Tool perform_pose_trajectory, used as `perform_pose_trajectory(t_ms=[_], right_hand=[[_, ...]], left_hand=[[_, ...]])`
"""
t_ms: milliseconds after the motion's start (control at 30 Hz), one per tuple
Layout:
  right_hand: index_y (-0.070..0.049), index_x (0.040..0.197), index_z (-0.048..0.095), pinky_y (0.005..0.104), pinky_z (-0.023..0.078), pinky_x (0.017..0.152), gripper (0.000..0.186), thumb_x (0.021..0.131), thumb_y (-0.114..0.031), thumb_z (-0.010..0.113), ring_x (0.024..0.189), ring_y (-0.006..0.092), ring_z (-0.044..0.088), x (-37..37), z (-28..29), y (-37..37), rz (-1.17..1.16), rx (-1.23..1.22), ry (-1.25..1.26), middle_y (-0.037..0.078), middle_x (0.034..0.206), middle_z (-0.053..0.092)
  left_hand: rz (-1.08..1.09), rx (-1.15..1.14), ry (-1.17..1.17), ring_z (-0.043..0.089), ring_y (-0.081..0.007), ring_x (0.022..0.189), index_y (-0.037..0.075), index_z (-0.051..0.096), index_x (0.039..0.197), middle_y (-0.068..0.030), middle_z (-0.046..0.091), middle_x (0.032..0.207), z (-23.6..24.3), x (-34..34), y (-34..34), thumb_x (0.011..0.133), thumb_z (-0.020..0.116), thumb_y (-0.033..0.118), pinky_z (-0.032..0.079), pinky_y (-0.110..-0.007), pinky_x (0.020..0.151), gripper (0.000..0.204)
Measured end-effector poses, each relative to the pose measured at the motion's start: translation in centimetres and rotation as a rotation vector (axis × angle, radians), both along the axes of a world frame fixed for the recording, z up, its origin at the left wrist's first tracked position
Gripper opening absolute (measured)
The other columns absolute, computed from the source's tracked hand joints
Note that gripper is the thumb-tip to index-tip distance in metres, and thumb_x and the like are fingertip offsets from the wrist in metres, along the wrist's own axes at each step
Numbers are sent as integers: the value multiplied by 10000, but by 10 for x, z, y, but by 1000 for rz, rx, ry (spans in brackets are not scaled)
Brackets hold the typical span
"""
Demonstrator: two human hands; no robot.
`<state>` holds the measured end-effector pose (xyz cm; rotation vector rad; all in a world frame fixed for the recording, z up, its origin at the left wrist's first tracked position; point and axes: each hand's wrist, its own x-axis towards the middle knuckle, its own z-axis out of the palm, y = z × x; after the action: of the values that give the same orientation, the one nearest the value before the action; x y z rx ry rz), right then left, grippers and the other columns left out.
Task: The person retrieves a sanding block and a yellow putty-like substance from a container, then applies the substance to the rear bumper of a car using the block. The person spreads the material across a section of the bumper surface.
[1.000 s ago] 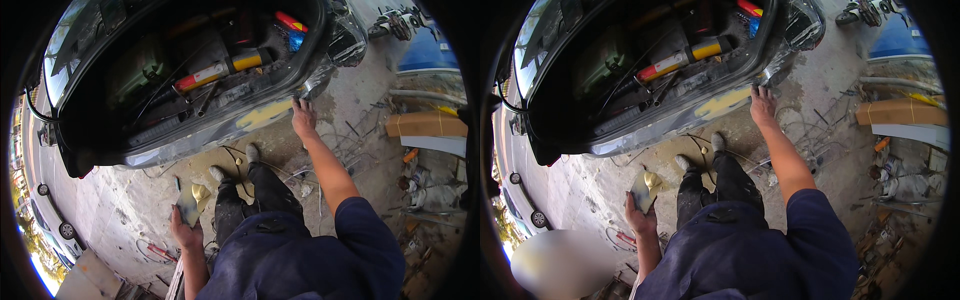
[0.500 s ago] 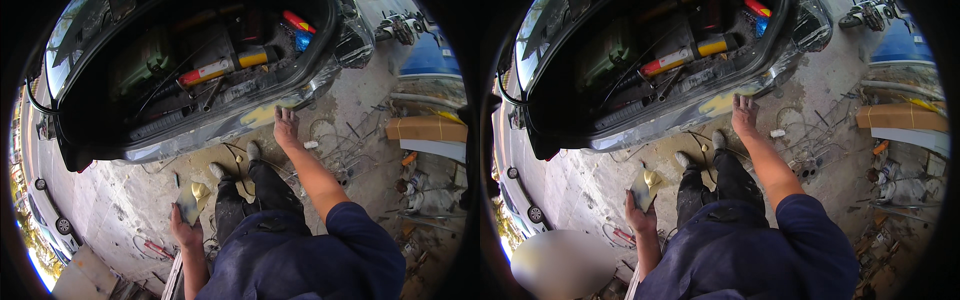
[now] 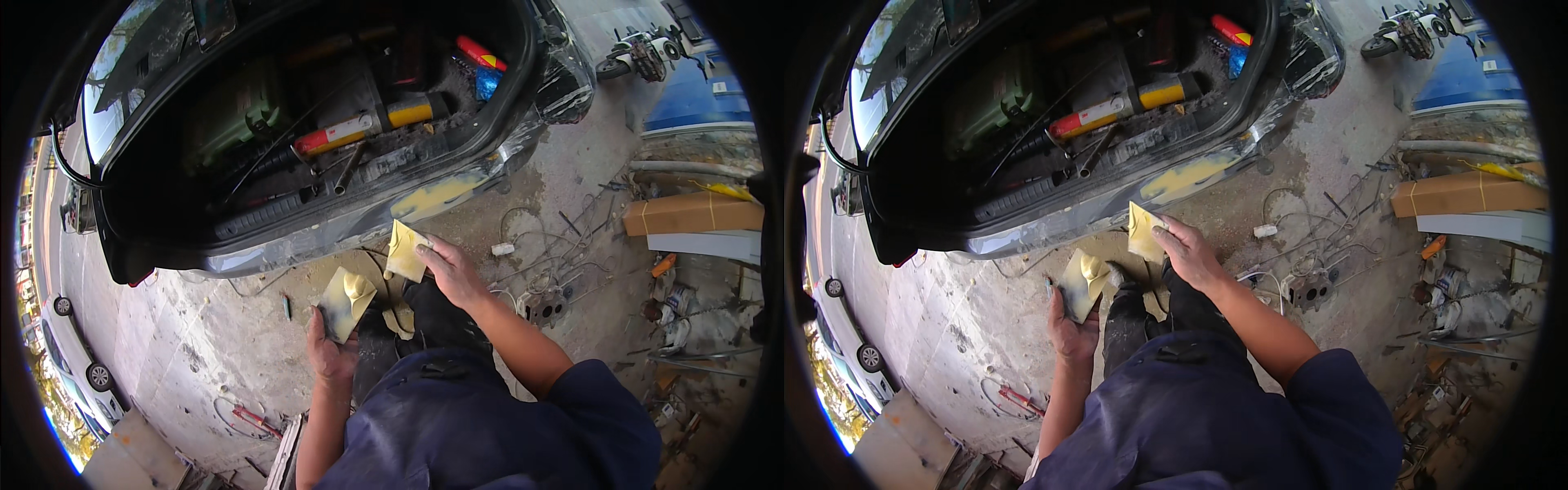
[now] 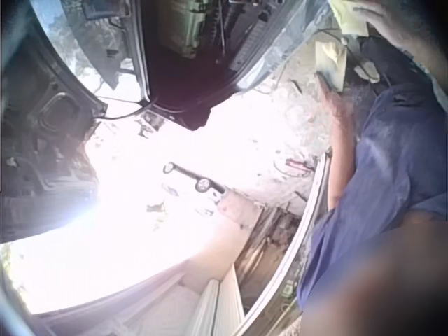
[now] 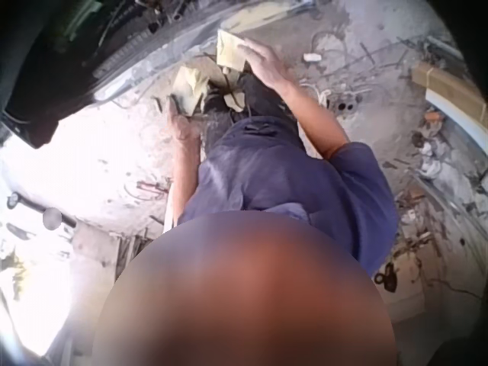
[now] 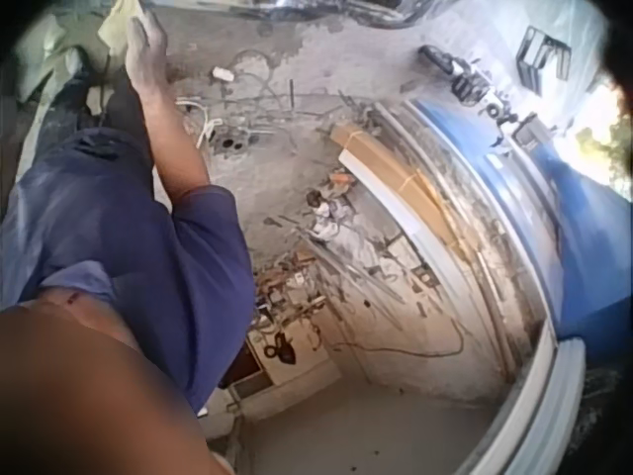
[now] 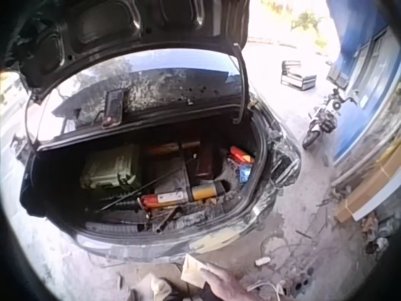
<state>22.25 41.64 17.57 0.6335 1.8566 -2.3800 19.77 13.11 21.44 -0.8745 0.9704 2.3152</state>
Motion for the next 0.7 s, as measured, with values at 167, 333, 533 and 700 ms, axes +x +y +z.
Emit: perform_pose_trajectory(t_ms=[167, 333, 533, 700], right_hand=[[-49, 1664, 562, 270, 554, 925, 474, 1207, -175, 570, 1093, 79, 648, 13, 62, -23, 90, -87, 65, 27, 1301, 722], [-57, 1638, 581, 375, 601, 1013, 485, 1156, -108, 603, 1200, 338, 758, 21, 57, -28, 256, 548, 321, 182, 1364, 734], [-44, 1463, 709, 504, 602, 997, 372, 1115, -154, 637, 1194, 454, 726, 24, -69, 42, 248, 1028, 110, 230, 1361, 736], [-39, 1445, 719, 538, 579, 997, 376, 1093, -133, 624, 1161, 446, 695, 16, -176, 141, -214, 1177, -218, 256, 1290, 736]], left_hand=[[-33, 22, -50, 738, -308, 1304, 39, 640, 1485, -120, 748, 1434, 2, 0, 33, 1183, 576, 441, 591, -491, 1139, 508], [-31, -31, -57, 743, -303, 1300, 43, 662, 1465, -114, 766, 1403, 4, -5, 32, 1176, 586, 456, 596, -475, 1127, 510], [-22, 124, 93, 733, -320, 1331, 31, 653, 1491, -124, 757, 1448, 18, -17, 22, 1183, 560, 478, 578, -493, 1151, 551], [-15, 172, 46, 701, -327, 1382, 16, 628, 1526, -142, 729, 1496, 20, -16, 12, 1185, 549, 485, 533, -503, 1211, 585]])
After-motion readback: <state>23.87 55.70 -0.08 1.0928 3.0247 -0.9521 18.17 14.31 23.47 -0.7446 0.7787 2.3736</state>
